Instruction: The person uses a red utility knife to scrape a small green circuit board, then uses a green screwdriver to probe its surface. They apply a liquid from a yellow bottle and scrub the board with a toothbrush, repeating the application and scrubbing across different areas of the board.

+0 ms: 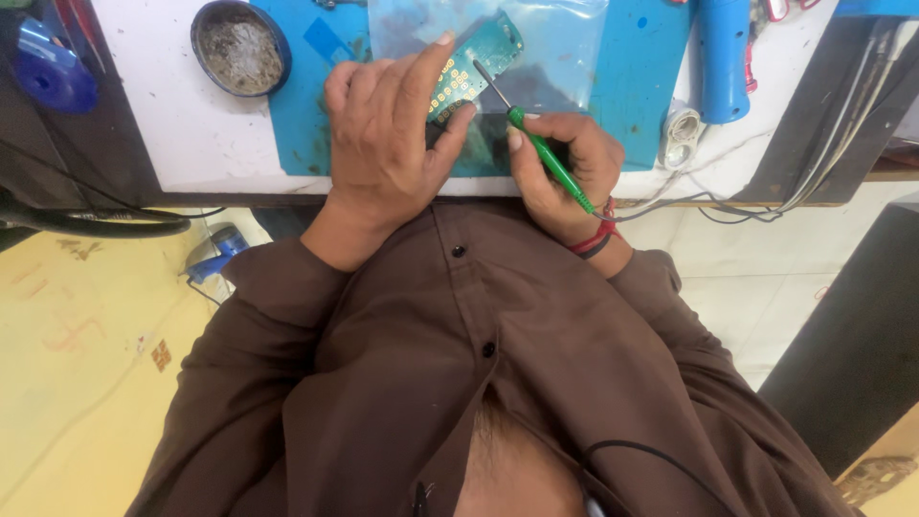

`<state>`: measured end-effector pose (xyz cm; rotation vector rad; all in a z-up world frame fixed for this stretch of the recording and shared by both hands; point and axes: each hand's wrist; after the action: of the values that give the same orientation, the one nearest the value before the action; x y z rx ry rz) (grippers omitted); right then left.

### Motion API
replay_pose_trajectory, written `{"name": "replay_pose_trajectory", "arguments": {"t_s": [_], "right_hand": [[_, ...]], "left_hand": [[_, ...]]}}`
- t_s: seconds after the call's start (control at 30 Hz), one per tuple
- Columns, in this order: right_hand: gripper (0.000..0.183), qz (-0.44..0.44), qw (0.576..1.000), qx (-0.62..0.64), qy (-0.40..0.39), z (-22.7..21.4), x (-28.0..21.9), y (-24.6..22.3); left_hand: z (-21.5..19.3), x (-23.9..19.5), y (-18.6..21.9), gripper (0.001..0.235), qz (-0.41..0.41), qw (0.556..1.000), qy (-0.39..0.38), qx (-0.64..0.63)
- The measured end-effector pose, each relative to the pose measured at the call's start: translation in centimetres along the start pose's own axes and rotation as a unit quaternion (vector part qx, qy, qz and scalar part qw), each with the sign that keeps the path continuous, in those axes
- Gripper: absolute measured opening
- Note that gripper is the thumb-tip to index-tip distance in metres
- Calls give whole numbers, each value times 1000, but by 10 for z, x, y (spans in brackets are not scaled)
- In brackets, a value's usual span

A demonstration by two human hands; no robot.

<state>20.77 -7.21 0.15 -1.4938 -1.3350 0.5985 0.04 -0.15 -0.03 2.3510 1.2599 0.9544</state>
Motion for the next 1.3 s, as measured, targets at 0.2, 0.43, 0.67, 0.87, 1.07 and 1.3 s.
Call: {"name": "replay_pose_trajectory", "arguments": {"t_s": [0.2,0.43,0.67,0.87,1.07,1.3], "right_hand": [[16,5,1000,-6,0,1,0,-2],[15,14,1000,-12,0,1,-2,2],[14,-46,998,-32,22,3,8,-4],[15,-36,997,-63,38,6,3,4],[15,-69,995,-57,33,5,11,-1],[14,-29,998,-41,38,6,5,0]], "left_hand": [[0,-1,1,60,-1,1000,2,0],[0,1,0,58,0,1000,4,-1],[-6,19,12,58,-13,999,25,20],[-6,15,13,53,-12,1000,27,7],[-4,26,13,52,-4,999,38,25],[-10,19,17,52,-15,1000,23,11]]}}
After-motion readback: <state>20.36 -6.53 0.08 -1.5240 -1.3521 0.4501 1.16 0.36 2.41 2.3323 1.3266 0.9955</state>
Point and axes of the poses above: each hand's wrist, its own x-axis towards the middle knuckle, its own z-axis out of the palm, y = z × x, and after that the axes turned 8 degrees about y, right-handed
